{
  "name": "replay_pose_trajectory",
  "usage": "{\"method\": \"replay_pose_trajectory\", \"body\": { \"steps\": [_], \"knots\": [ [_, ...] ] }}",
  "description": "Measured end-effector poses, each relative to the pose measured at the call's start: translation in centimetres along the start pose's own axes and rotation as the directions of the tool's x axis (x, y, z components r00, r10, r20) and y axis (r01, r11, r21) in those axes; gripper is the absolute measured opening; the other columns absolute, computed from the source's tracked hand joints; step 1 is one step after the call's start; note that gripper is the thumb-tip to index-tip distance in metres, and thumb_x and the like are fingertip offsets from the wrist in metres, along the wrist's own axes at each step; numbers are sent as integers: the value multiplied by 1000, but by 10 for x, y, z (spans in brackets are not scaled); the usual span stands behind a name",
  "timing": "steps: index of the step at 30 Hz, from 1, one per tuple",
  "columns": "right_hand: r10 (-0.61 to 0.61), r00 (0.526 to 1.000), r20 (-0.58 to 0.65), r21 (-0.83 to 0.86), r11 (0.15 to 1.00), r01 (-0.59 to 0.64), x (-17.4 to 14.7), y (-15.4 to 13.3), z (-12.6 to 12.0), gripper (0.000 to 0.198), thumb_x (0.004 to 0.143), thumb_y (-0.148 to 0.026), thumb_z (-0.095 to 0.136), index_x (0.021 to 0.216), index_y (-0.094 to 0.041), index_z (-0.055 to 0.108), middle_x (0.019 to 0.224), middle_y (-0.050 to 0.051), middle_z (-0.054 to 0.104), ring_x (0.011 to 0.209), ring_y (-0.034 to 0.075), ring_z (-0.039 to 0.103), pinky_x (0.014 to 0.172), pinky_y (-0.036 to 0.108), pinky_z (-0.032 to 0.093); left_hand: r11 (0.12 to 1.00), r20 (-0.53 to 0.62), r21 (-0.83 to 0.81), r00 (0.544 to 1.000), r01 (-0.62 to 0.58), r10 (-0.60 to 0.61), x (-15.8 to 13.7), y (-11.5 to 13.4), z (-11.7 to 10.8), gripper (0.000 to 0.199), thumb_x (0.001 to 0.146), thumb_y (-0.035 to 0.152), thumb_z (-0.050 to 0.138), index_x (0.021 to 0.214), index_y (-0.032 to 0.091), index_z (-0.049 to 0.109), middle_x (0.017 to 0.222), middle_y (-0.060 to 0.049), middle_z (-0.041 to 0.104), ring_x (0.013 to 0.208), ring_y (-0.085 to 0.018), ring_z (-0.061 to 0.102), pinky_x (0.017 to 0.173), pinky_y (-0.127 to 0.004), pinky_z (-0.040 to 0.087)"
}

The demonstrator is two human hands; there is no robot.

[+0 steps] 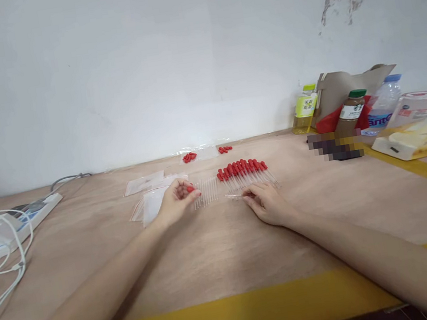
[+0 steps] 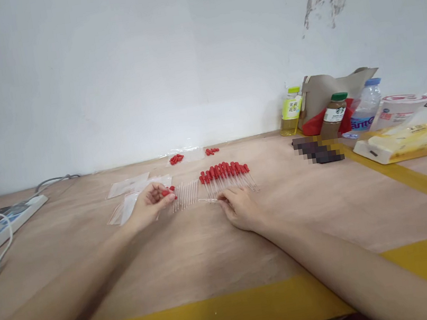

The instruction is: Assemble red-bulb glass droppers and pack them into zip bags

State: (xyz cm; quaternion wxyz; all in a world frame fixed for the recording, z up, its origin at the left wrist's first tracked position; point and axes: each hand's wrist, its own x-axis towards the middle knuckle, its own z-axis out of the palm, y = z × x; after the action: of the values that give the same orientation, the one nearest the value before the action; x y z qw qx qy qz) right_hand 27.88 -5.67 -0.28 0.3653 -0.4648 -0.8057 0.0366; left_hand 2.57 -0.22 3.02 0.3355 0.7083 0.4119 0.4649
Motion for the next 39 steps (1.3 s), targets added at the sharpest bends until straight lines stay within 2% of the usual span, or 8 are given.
{"method": "replay_pose_trajectory", "body": {
  "steps": [3, 6, 10, 14, 24, 29, 35, 39],
  "knots": [
    [-39, 999, 0, 9, 999, 39, -1, -5, 1, 12, 82, -21, 43, 86, -19, 55, 81, 1, 64, 72, 13, 56, 79, 30, 30, 998, 2, -56, 1000, 6, -6, -28, 3, 15, 30, 66, 33, 65, 71, 19, 39, 73, 1, 57, 72, -14, 60, 67, -27, 47],
    [-64, 998, 9, -19, 998, 64, -2, -10, 1, 13, 83, -23, 42, 85, -19, 54, 79, 1, 64, 68, 12, 56, 83, 32, 26, 999, 57, -37, 998, 18, -16, -42, 0, 24, 26, 71, 33, 61, 76, 20, 40, 75, 0, 59, 70, -13, 60, 66, -27, 46],
    [-92, 996, 9, -44, 995, 93, -3, -14, 0, 14, 84, -23, 41, 83, -19, 54, 79, 1, 64, 69, 12, 55, 87, 33, 23, 996, 112, 68, 992, -62, 54, -46, -4, 27, 25, 77, 33, 57, 94, 19, 47, 87, -5, 63, 82, -17, 60, 74, -30, 45],
    [-136, 991, -14, -32, 990, 135, -4, -14, 0, 15, 85, -23, 40, 84, -19, 54, 81, 1, 65, 73, 13, 56, 85, 32, 24, 991, 99, 109, 993, -77, 67, -47, -5, 26, 29, 81, 35, 51, 106, 19, 49, 87, -6, 65, 79, -17, 60, 72, -30, 45],
    [-180, 983, -41, -14, 984, 179, -4, -15, 2, 14, 86, -24, 41, 85, -18, 54, 78, 0, 64, 62, 10, 52, 86, 34, 23, 991, 196, 75, 976, -110, 94, -48, -5, 27, 25, 82, 32, 52, 100, 16, 61, 95, -6, 66, 87, -17, 61, 78, -30, 47],
    [-228, 974, -6, -44, 973, 228, -4, -15, 2, 15, 86, -23, 41, 82, -18, 55, 73, 0, 62, 62, 10, 51, 86, 34, 23, 981, 181, 150, 979, -119, 91, -48, -4, 28, 23, 81, 32, 54, 96, 17, 64, 90, -5, 67, 80, -16, 61, 72, -27, 48],
    [-285, 957, 53, 5, 958, 285, -3, -11, 2, 17, 87, -22, 42, 77, -17, 56, 71, 0, 62, 65, 11, 52, 83, 32, 24, 943, 224, 232, 956, -239, 188, -52, 3, 29, 18, 83, 28, 53, 89, 16, 65, 85, -3, 66, 76, -14, 60, 69, -25, 46],
    [-306, 948, 81, 43, 952, 304, -1, -4, 2, 15, 86, -22, 45, 82, -19, 59, 74, 0, 63, 66, 10, 52, 83, 32, 23, 919, 304, 253, 926, -304, 223, -55, 11, 29, 18, 85, 26, 50, 88, 16, 64, 83, -4, 65, 76, -14, 59, 69, -24, 46]
  ]
}}
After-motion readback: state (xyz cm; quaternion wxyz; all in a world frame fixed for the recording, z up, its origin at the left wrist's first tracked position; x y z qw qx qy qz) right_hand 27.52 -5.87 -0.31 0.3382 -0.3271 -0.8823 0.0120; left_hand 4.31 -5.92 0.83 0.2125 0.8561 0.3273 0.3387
